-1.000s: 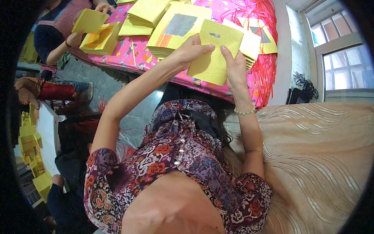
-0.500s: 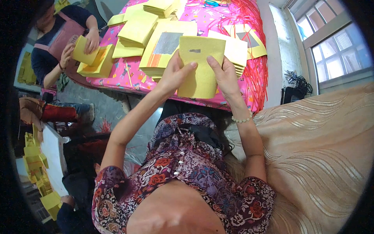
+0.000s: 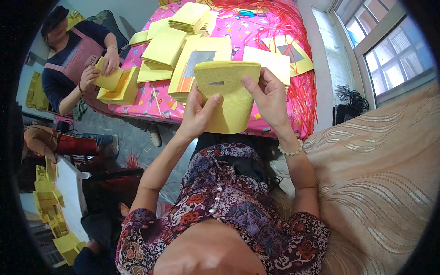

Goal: Counting and stacking sheets of yellow joss paper at a workshop table.

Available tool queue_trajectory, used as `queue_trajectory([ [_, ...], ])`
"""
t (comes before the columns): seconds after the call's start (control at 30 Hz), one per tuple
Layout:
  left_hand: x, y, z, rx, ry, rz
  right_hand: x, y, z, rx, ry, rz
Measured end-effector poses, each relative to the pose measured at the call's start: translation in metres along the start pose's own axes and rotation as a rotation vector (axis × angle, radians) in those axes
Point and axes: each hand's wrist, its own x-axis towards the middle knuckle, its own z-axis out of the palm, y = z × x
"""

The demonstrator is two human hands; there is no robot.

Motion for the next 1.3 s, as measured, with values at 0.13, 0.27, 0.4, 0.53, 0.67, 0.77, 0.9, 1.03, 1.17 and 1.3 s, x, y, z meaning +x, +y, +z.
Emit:
queue_trajectory([
  [0.13, -0.006, 0.009, 0.006, 0.032, 0.011, 0.023, -0.006, -0.003, -0.001, -0.064, -0.005, -0.051],
  [0.27, -0.012, 0.009, 0.005, 0.097, 0.042, 0.104, -0.013, -0.008, 0.004, -0.061, -0.017, -0.089],
  [0.4, -0.019, 0.008, 0.005, 0.157, 0.051, 0.1, -0.021, -0.01, 0.012, -0.012, -0.013, -0.092],
  [0.53, -0.021, 0.003, 0.005, 0.303, 0.091, 0.168, -0.023, -0.006, 0.014, -0.05, -0.004, -0.098],
  [0.67, -0.021, 0.002, 0.007, 0.376, 0.15, 0.196, -0.025, -0.007, 0.018, -0.066, 0.033, -0.083],
  [0.77, -0.021, 0.007, 0.008, 0.354, 0.157, 0.19, -0.026, -0.008, 0.019, -0.074, 0.013, -0.092],
  [0.9, -0.021, 0.014, 0.013, 0.229, 0.21, 0.211, -0.024, -0.007, 0.022, 0.03, 0.027, -0.055],
  [1.03, -0.021, 0.011, 0.008, 0.315, 0.184, 0.188, -0.03, 0.0, 0.017, -0.102, -0.007, -0.041],
  [1.17, -0.022, 0.01, 0.007, 0.293, 0.182, 0.174, -0.029, 0.001, 0.015, -0.083, -0.041, -0.052],
  [1.3, -0.019, 0.013, 0.008, 0.118, 0.168, 0.13, -0.03, 0.006, 0.014, -0.01, -0.042, 0.025],
])
